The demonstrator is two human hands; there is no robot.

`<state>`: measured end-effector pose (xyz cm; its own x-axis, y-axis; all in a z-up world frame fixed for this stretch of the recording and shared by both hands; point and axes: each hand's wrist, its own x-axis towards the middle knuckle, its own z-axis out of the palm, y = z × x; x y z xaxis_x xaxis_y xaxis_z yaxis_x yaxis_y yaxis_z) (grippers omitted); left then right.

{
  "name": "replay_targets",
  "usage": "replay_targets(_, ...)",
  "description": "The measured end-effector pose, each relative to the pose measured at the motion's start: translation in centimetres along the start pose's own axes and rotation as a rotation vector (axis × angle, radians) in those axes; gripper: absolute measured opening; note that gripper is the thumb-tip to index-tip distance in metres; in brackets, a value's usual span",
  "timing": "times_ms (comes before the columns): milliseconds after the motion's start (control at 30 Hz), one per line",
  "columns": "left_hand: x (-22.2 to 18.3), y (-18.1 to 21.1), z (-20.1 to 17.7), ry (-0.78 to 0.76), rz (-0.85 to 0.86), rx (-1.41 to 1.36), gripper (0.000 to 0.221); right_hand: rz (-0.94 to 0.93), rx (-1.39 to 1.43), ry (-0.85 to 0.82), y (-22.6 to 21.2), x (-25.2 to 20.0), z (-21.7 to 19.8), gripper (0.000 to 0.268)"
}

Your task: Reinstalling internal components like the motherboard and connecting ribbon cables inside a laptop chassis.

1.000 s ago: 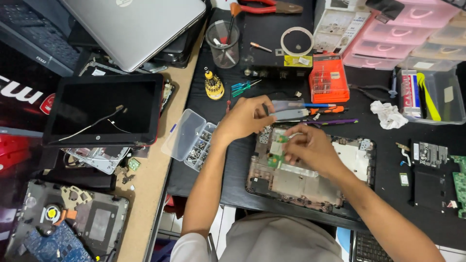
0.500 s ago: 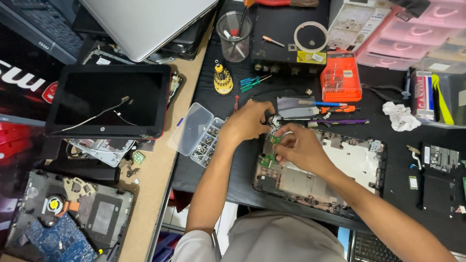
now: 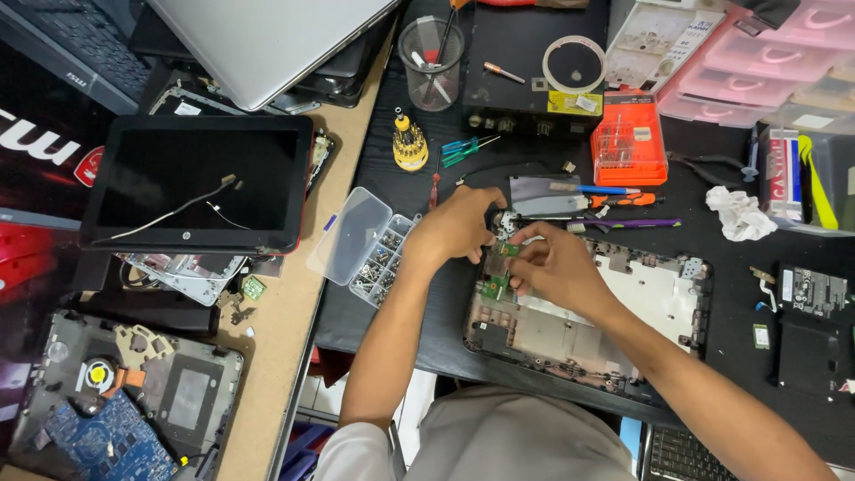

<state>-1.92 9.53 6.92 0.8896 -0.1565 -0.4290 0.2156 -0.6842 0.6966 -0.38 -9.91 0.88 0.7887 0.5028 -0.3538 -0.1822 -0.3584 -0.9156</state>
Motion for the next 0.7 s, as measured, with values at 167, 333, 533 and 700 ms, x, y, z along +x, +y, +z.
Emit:
replay_targets(167,0.1,-0.5,0.2,0.011,0.009,-0.029,0.064,0.003,-0.007,-0.024,-0.2,0.2,0.0,0.039)
replay_targets(333,0.6,-0.8,0.4,0.001,0.047,-0.028,0.061,-0.025,-0.085,-0.032,0.0,0.4,-0.5,0.037)
replay_targets(533,1.4,-1.4,0.6,0.014,0.029,-0.043,0.061,-0.069,-0.174,-0.020,0.6,0.9,-0.6,0.031)
replay_targets(700,3.1,-3.5,1.6,-0.015,0.041,-0.079,0.059,-0.052,-0.204,-0.009,1.9,1.1,-0.5,0.040)
